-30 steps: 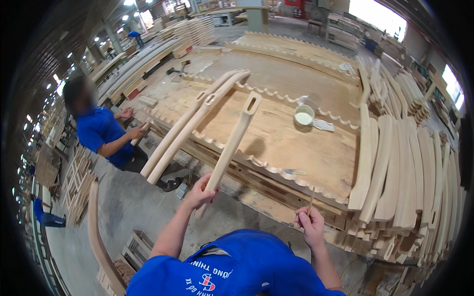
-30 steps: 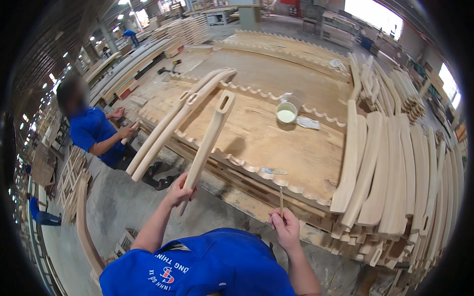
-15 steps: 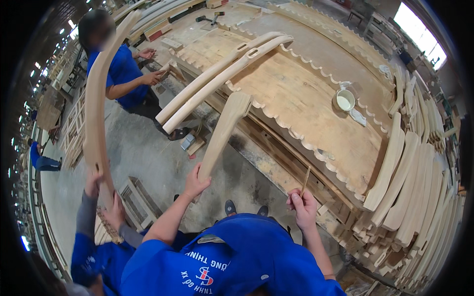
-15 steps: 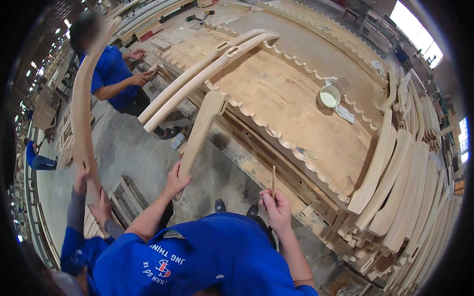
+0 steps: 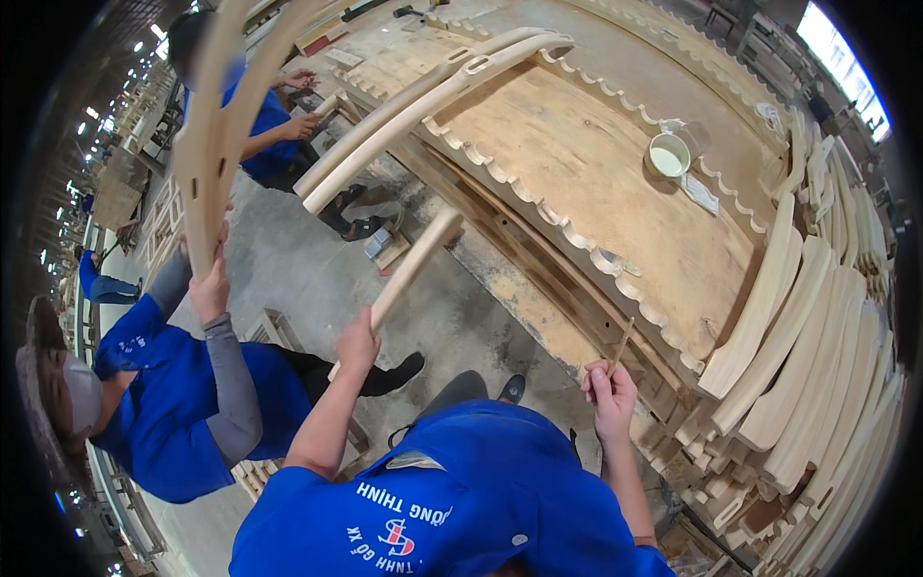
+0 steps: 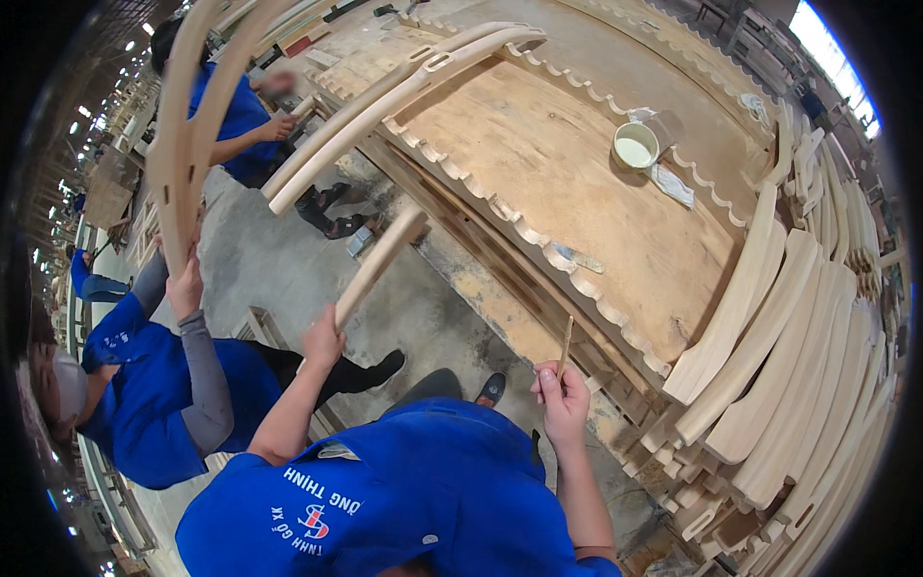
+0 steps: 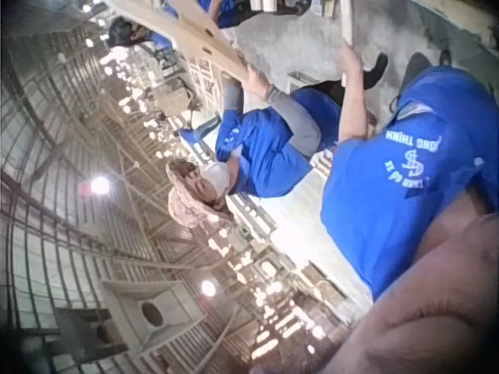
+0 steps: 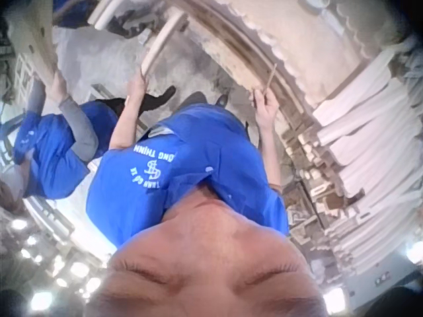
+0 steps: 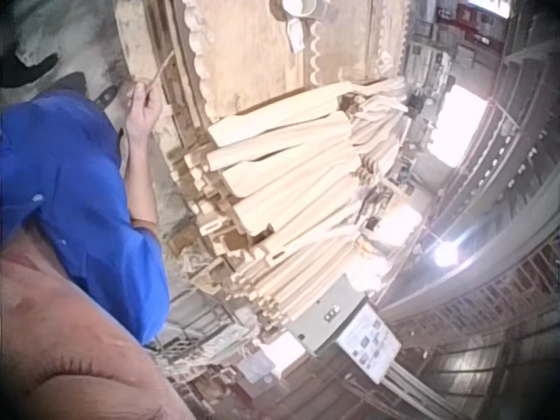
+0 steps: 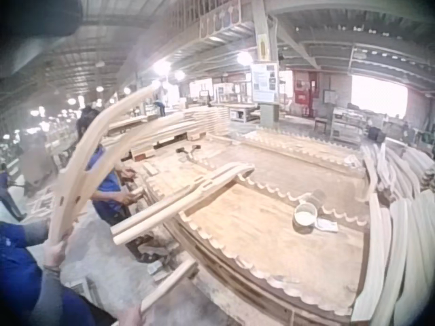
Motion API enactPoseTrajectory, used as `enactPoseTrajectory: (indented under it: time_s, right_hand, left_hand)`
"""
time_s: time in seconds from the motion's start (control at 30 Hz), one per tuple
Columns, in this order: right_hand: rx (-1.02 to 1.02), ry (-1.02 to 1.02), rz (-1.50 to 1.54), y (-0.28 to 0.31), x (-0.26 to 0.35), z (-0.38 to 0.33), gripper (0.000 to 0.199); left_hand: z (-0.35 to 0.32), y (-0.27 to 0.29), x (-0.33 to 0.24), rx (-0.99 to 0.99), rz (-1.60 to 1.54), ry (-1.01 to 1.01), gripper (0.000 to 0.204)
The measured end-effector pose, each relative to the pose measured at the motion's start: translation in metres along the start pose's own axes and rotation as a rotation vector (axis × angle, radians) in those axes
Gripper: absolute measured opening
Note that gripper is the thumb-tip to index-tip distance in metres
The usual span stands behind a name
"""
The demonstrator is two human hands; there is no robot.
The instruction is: The person picks up wooden chair legs from a pile, carries them to a workbench, and applies glue to the slots using a small stick. They then place the glued legs onto the bench and continue the process with additional pieces.
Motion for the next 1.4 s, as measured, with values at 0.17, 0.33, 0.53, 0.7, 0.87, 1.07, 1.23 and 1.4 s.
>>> enactPoseTrajectory:
  time_s: [0.17,0.33,0.53,0.7,0.87,1.07,1.23,1.4]
  right_hand:
    - [0.052,0.018,0.05,-0.004,0.003,0.003,0.017]
    - [0.088,0.01,0.017,-0.005,0.004,0.009,0.017]
    - [0.14,0.019,-0.035,-0.016,0.009,0.014,0.017]
    - [-0.019,0.092,0.024,-0.015,0.026,0.043,0.014]
    - [-0.11,0.129,0.185,-0.006,0.063,0.08,0.016]
    - [-0.124,0.258,0.12,-0.014,0.073,0.091,0.018]
    - [-0.163,0.267,-0.1,-0.02,0.09,0.109,0.021]
    - [-0.441,0.483,-1.116,-0.015,0.156,0.178,0.032]
  left_hand:
    - [-0.002,0.025,-0.008,-0.079,-0.059,-0.036,0.042]
    - [-0.014,0.026,-0.015,0.061,-0.019,-0.014,0.045]
    - [-0.036,0.013,-0.018,0.154,-0.128,-0.023,0.045]
    - [-0.059,-0.007,-0.016,0.125,-0.224,-0.081,0.047]
    - [-0.076,-0.009,-0.029,0.347,-0.233,0.094,0.05]
    - [-0.086,-0.005,-0.031,0.28,-0.302,0.199,0.051]
    - [-0.093,0.012,-0.027,0.206,-0.367,0.185,0.053]
    - [-0.102,0.017,-0.016,0.171,-0.628,0.064,0.058]
Point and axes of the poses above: each hand's wrist, its own z-axis towards the middle knuckle, its own y-axis out of the back of the hand, x = y × z, the point moved 1 cm from there along z, towards the middle knuckle, and after that the axes turned 14 degrees about -x, right-handed, at the moved point
